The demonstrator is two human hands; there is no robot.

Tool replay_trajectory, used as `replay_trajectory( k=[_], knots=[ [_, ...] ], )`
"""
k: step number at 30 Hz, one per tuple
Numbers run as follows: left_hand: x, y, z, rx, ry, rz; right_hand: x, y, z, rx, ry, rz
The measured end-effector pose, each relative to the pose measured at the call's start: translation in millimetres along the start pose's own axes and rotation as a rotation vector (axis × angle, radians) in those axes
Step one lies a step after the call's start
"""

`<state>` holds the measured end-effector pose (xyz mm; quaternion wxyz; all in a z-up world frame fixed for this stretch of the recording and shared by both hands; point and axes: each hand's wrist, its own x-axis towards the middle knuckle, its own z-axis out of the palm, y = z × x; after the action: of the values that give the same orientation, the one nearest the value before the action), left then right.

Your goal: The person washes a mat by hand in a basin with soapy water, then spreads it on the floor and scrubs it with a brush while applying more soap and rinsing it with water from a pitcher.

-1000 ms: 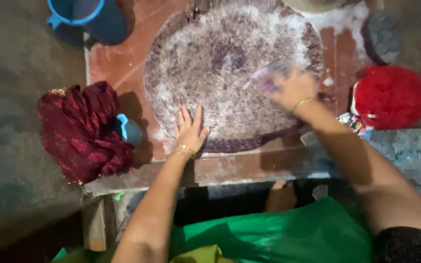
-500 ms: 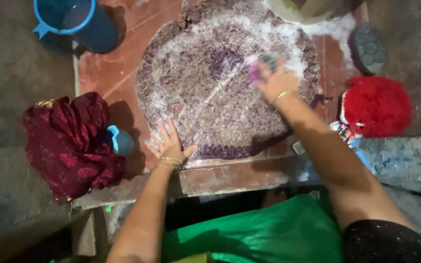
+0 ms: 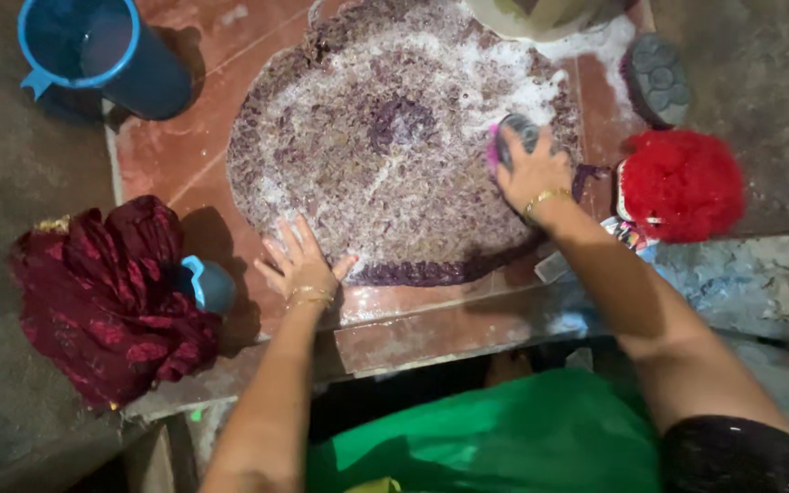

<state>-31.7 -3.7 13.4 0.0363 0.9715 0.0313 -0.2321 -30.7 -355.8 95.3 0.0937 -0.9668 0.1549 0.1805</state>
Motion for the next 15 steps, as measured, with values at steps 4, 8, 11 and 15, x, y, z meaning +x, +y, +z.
replay_trajectory(
  k=[4, 8, 11, 15],
  knots=[
    [1.9, -7.2, 6.0, 0.073, 0.139, 0.08, -24.8, -56.4, 38.1, -0.078, 0.037, -0.246],
    [3.6, -10.8, 30.6, 0.086, 0.185, 0.103, -91.5, -106.0, 42.9, -0.264, 0.007, -0.857],
    [9.4, -15.1, 33.9, 0.069, 0.245, 0.122, -31.2, -55.6, 11.1, -0.115, -0.092, -0.47],
    [12.2, -16.3, 24.6, 0.01, 0.205, 0.13, 16.2, 26.4, -2.6, -0.215, 0.323, -0.129]
  ],
)
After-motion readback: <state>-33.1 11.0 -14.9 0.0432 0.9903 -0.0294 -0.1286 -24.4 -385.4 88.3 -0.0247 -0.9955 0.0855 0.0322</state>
